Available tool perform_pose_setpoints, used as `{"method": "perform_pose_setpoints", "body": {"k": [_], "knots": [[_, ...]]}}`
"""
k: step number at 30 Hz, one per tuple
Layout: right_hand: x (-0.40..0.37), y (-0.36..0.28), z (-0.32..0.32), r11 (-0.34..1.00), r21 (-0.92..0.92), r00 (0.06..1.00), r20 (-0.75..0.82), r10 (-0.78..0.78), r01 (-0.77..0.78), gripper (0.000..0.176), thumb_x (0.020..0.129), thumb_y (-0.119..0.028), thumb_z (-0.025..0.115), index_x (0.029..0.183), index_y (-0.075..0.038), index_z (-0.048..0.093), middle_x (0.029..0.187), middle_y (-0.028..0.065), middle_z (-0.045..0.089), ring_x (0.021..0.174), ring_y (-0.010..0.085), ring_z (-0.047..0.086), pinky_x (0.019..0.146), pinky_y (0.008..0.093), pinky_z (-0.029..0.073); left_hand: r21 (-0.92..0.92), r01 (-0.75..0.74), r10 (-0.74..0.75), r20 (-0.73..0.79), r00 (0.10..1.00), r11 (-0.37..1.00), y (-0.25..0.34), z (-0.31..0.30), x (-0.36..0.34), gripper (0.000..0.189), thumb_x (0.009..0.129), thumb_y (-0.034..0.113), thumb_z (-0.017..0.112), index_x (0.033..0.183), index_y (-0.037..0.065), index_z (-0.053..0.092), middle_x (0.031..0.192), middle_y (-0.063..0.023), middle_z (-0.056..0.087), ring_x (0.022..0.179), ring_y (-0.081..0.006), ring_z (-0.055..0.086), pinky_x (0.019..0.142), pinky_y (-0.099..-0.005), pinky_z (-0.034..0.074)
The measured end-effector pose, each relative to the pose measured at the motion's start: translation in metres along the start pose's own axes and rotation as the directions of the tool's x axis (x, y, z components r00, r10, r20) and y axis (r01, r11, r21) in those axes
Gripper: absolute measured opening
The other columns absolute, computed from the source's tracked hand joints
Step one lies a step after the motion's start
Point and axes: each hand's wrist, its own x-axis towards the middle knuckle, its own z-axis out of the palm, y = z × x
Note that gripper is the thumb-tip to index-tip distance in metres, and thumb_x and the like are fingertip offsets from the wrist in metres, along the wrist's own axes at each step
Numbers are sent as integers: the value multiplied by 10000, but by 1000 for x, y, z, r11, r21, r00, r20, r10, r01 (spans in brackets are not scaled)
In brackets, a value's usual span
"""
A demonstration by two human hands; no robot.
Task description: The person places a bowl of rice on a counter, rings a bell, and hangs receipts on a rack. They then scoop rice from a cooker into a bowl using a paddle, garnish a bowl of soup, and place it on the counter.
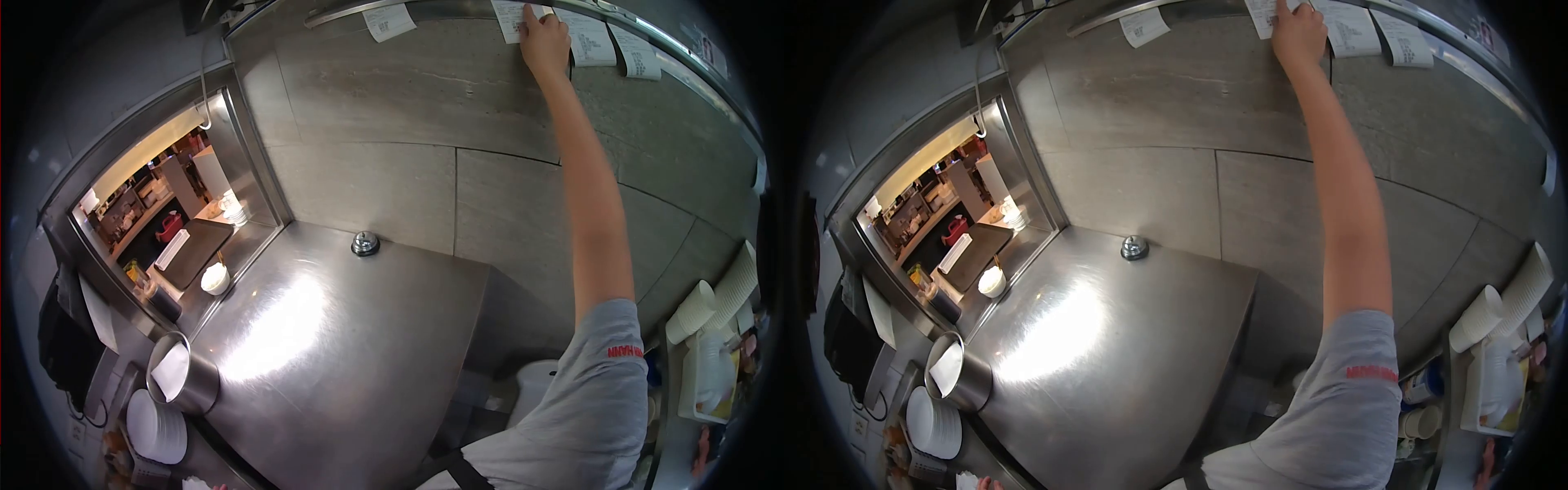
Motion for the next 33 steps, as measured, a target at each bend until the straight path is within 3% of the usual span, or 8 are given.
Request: {"method": "perform_pose_setpoints", "body": {"k": [10, 13, 16, 18, 22, 24, 27, 33], "knots": [[-5, -62, 49, 994, -45, 993, 59, -100, 103, 383, 783, -230, 478, 1119, -46, 475, 819, 124, 512, 808, 271, 475, 671, 371, 388, 37, -113, 114, -39, 993, 993, 6, 9, -6, 270, 807, 199, 507, 982, -2, 550, 1069, -169, 511, 1024, -309, 446, 887, -388, 320], [-2, -76, 63, 990, -7, 986, -81, -143, 143, 361, 776, -245, 486, 1076, -46, 502, 795, 99, 512, 777, 249, 473, 642, 358, 382, 38, -65, 67, -54, 996, 997, -3, 7, -16, 278, 805, 204, 511, 991, 1, 546, 1076, -168, 508, 1028, -309, 444, 890, -384, 321], [-1, -79, 54, 996, 52, 996, -60, -62, 65, 300, 781, -206, 468, 1023, -38, 525, 829, 107, 527, 837, 263, 479, 679, 379, 388, 26, -44, 45, -56, 997, 999, -7, 5, -21, 283, 805, 206, 510, 1001, 5, 541, 1074, -167, 509, 1026, -308, 445, 890, -381, 320], [4, -66, 40, 934, 306, 973, 190, 128, -183, 262, 785, -173, 445, 983, -30, 539, 935, 149, 525, 932, 282, 472, 745, 398, 393, 69, 61, -60, -13, 998, 996, -6, 6, -23, 283, 810, 209, 502, 1004, 6, 535, 1079, -166, 508, 1028, -307, 443, 889, -380, 319], [-7, 2, 14, 987, 60, 876, -472, -104, 149, 322, 730, -91, 516, 1049, -124, 525, 1004, 100, 522, 895, 270, 488, 724, 404, 395, 20, 11, -11, 10, 1000, 1000, -15, 10, -13, 278, 817, 214, 493, 996, 7, 539, 1075, -167, 509, 1025, -308, 444, 887, -382, 318], [-1, 39, -4, 992, -76, 848, -514, -126, 102, 324, 718, -66, 502, 1032, -142, 535, 1041, 114, 511, 918, 291, 493, 749, 411, 405, -29, -79, 79, 22, 997, 997, -18, 13, -5, 280, 818, 220, 491, 990, 5, 542, 1067, -167, 512, 1018, -313, 446, 886, -384, 318], [-2, 79, -2, 966, -167, 941, -245, -235, 198, 427, 695, -53, 475, 1112, -142, 497, 1120, 122, 482, 1023, 298, 455, 841, 411, 372, -80, -114, 116, 20, 993, 990, -3, 16, 7, 268, 808, 198, 506, 986, 1, 542, 1056, -174, 513, 1009, -310, 452, 874, -382, 330], [-19, 33, 29, 924, -194, 911, -190, -366, 331, 438, 683, -56, 475, 1116, -119, 480, 1125, 95, 473, 979, 296, 466, 799, 386, 391, -171, -286, 291, 3, 957, 943, 25, 33, 19, 266, 784, 180, 544, 975, -5, 542, 1059, -188, 506, 996, -319, 455, 852, -377, 351]]}}
